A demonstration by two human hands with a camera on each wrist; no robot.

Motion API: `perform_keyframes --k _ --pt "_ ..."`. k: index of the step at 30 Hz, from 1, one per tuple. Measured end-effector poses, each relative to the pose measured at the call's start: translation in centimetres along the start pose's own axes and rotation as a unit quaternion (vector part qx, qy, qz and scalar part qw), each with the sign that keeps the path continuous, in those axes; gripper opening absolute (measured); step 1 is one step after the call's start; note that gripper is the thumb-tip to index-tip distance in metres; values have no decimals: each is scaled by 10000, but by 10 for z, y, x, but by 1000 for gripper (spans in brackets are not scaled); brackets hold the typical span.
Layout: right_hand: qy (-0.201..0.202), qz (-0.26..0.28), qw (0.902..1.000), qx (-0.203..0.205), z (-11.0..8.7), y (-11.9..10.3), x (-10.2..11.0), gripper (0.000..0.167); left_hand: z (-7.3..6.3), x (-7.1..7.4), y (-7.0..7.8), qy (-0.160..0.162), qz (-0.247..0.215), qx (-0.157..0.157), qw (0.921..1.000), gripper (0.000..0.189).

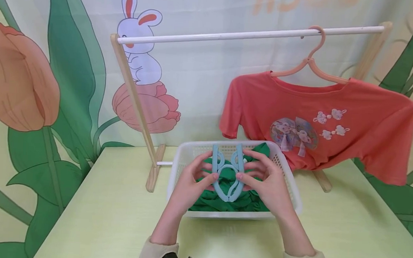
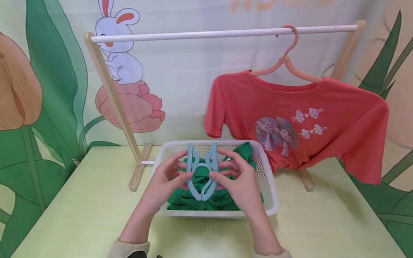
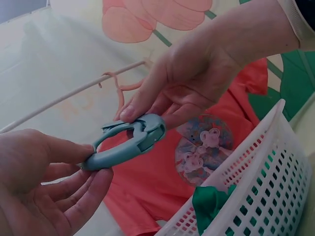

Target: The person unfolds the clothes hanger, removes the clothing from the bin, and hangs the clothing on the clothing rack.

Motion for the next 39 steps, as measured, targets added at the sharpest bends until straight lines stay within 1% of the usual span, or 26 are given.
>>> perform_keyframes --k 3,5,7,10,12,14,17,19,22,24,26,27,30,32,34,37,38,39 --pt "-337 6 9994 13 0 1 0 68 -1 -2 -3 -20 -61 -54 10000 61" --pt "-575 -55 9983 104 0 1 0 73 -3 -2 -3 -85 -34 -92 9999 61" --pt "-774 -99 9967 231 0 0 0 74 -4 -2 -3 -181 28 -149 9997 60" --pt "-893 -131 9948 476 0 -2 0 70 -6 -2 -2 -232 108 -178 9995 59" --pt "-845 -21 9949 555 0 -4 1 67 -7 -1 -2 -169 33 -161 9997 59" --pt "-692 132 9957 602 0 -5 3 65 -7 0 -2 -11 -158 -96 9998 58" --pt "-397 401 9960 691 0 -6 6 65 -7 4 -4 349 -582 -62 9977 56" --pt "-186 559 9951 793 -1 -8 8 64 -7 6 -5 587 -874 -95 9944 56" --pt "151 784 9927 908 -1 -12 10 63 -8 7 -5 892 -1298 -213 9873 55" --pt "388 866 9910 948 -2 -14 12 63 -9 8 -5 1019 -1549 -289 9822 60" --pt "588 913 9897 931 -3 -16 14 62 -10 8 -4 1098 -1712 -360 9784 71" --pt "664 927 9893 912 -4 -16 15 63 -11 9 -4 1108 -1745 -390 9776 76" --pt "878 983 9876 852 -5 -17 18 63 -12 12 -4 1087 -1692 -452 9785 87" --pt "1073 1138 9843 819 -5 -17 20 62 -12 13 -5 1106 -1777 -478 9767 82" --pt "1355 1350 9781 817 -5 -18 23 62 -13 15 -7 1209 -1948 -518 9720 71" --pt "1779 1718 9648 895 -6 -19 27 62 -14 19 -11 1604 -2073 -588 9632 53" --pt "1904 1832 9599 942 -7 -19 28 62 -15 21 -12 1741 -2033 -605 9616 47" --pt "2010 1930 9552 993 -7 -20 30 61 -15 23 -13 1872 -1920 -587 9616 41"
Point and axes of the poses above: each hand's wrist, its own z-axis towards the middle knuckle, its own x-axis out of the back of the hand, y = z × x, the point moved 4 cm from there along z, towards the middle knuckle, and after that the axes turned 4 degrees about x, right-handed, at the moved point
